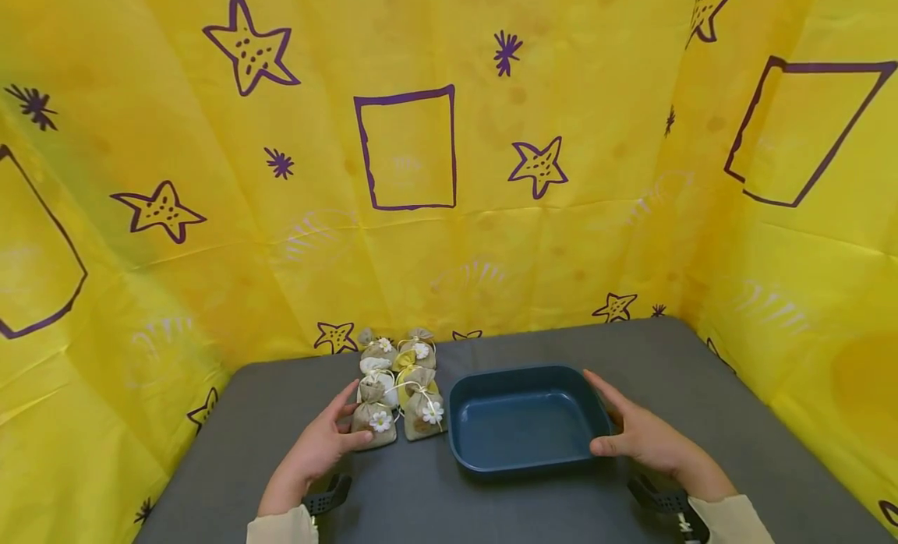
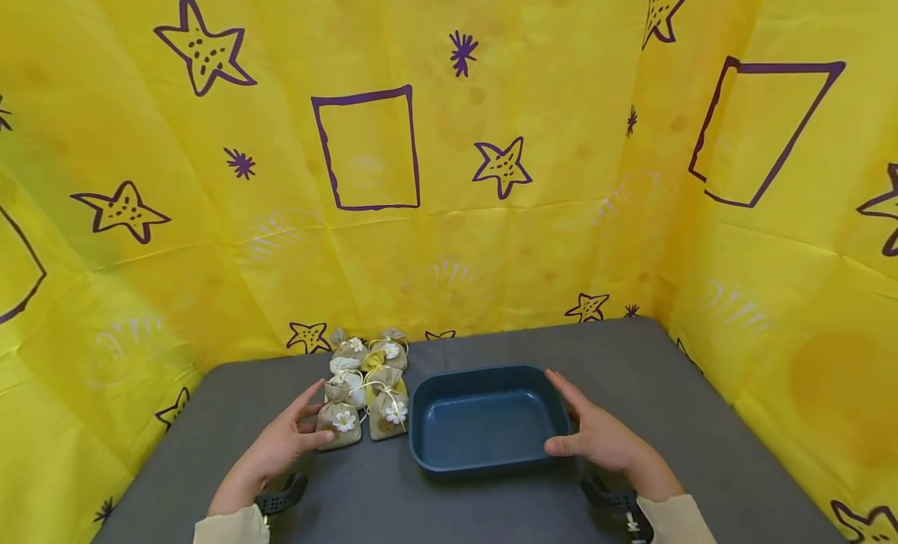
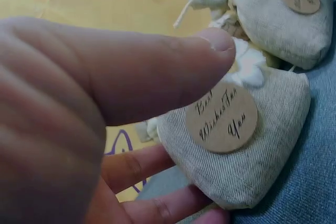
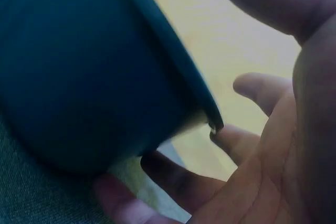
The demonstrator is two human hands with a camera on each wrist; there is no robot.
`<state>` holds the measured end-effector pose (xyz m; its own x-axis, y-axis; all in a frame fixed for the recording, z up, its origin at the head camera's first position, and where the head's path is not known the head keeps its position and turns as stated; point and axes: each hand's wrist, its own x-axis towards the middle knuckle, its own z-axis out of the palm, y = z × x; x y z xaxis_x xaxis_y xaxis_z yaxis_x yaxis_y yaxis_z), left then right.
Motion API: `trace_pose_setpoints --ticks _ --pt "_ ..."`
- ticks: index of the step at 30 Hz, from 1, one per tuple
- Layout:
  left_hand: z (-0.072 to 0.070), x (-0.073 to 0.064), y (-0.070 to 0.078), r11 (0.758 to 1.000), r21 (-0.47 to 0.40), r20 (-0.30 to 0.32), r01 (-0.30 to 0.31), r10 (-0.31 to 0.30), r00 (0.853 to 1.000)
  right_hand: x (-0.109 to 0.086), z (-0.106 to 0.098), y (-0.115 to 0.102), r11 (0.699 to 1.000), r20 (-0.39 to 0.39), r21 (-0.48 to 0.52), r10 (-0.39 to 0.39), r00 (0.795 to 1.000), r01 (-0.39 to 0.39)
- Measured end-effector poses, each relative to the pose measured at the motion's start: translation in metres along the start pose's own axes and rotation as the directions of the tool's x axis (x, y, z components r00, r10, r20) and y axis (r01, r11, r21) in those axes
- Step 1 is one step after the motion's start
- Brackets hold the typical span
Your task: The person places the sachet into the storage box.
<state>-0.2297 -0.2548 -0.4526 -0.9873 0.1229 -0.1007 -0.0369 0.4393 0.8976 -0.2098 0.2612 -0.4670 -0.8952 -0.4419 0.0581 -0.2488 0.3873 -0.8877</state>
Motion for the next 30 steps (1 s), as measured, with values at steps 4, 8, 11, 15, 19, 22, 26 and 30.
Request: trace_pose_setpoints --ticks 4,8,11,15,19,22,26,30 --pt "-0.002 0.002 -0.007 0.999 0.032 -0.040 0.009 -0.008 0.999 0.002 0.002 0.005 0.999 -0.001 -0.012 -0.035 0.999 0.035" --pt "-0.001 0.002 -0.011 0.997 0.072 -0.076 0.007 -0.002 0.997 0.003 0.004 0.009 0.997 0.006 -0.014 -0.081 0.997 0.081" --pt "0.001 0.004 -0.014 0.994 0.112 -0.096 0.010 0.001 0.995 0.003 0.005 0.011 0.998 0.012 0.002 -0.068 0.998 0.068" --pt "0.005 0.007 -0.014 0.988 0.152 -0.110 0.016 0.001 0.994 0.003 0.003 0.012 0.999 0.010 0.006 -0.052 0.999 0.052" --pt "0.007 0.008 -0.014 0.986 0.164 -0.109 0.015 0.003 0.994 0.003 0.002 0.015 0.997 -0.003 -0.009 -0.072 0.997 0.072" --pt "0.008 0.009 -0.013 0.987 0.159 -0.106 0.015 0.002 0.994 0.004 0.001 0.018 0.997 -0.009 -0.011 -0.079 0.997 0.079" --pt "0.009 0.009 -0.013 0.987 0.158 -0.110 0.019 -0.002 0.994 0.004 0.003 0.022 0.997 -0.016 -0.009 -0.076 0.997 0.076" --pt "0.009 0.007 -0.013 0.986 0.165 -0.121 0.005 0.015 0.993 0.002 0.006 0.025 0.996 -0.032 -0.017 -0.087 0.996 0.086"
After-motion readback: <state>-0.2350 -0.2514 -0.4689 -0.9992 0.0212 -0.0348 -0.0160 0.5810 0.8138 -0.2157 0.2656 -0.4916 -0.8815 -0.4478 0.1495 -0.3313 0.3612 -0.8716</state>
